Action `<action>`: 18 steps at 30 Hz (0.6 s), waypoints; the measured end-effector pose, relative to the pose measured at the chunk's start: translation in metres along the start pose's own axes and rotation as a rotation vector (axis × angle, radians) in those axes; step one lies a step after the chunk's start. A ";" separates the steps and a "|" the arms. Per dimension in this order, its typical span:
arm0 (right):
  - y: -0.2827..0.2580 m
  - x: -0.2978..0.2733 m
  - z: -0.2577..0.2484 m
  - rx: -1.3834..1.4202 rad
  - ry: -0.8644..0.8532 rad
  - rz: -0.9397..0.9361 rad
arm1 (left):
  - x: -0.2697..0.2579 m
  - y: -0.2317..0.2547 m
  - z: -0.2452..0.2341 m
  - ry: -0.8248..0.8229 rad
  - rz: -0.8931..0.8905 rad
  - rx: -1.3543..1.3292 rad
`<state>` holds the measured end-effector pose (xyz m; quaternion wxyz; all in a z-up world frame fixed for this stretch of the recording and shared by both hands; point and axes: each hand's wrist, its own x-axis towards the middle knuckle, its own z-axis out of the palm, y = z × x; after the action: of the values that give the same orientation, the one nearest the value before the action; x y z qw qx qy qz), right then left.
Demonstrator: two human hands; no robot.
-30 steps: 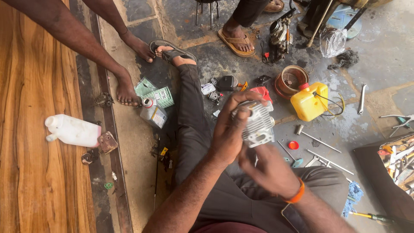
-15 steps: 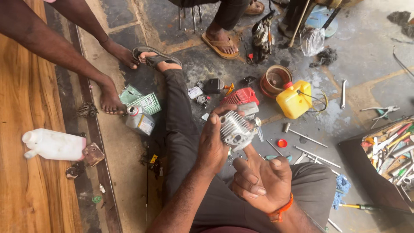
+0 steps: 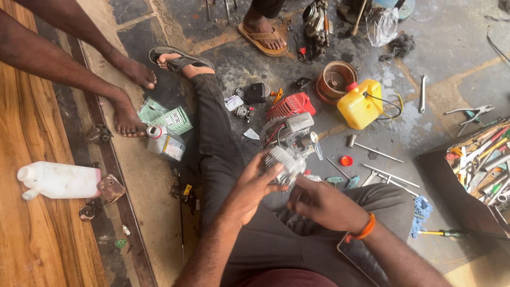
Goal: The person sits on the floor and works on a small engine cylinder head. They use pliers to adjust a component, then open a bottle of lubricant and apply it to the engine part. They also handle a small plastic bag containing parts and wipe the engine with a cloth.
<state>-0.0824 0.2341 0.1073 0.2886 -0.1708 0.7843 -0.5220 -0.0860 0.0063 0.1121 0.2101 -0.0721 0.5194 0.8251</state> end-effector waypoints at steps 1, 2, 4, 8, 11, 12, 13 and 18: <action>-0.001 -0.004 0.001 0.038 -0.053 -0.005 | 0.000 -0.003 -0.005 0.019 0.001 0.056; -0.003 -0.008 0.003 0.059 -0.067 -0.016 | 0.001 -0.007 -0.008 0.039 0.001 0.112; -0.009 -0.014 0.014 0.083 -0.036 -0.057 | -0.002 -0.014 -0.009 0.059 0.044 0.079; -0.018 -0.016 0.033 0.118 -0.009 -0.158 | -0.011 -0.014 0.010 0.101 0.058 -0.150; -0.017 -0.016 0.043 0.084 -0.059 -0.206 | -0.013 -0.012 0.014 0.196 -0.038 -0.180; -0.014 -0.016 0.044 0.028 -0.022 -0.201 | -0.012 -0.014 0.013 0.233 -0.066 -0.186; -0.012 -0.016 0.044 -0.052 0.066 -0.185 | -0.014 -0.020 0.013 0.230 -0.080 -0.163; -0.001 -0.027 0.038 -0.062 0.188 -0.080 | -0.030 -0.038 0.009 0.067 -0.120 -0.143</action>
<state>-0.0377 0.2213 0.1046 0.1870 -0.1611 0.8161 -0.5225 -0.0423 0.0204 0.0951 0.2358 -0.1453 0.4607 0.8432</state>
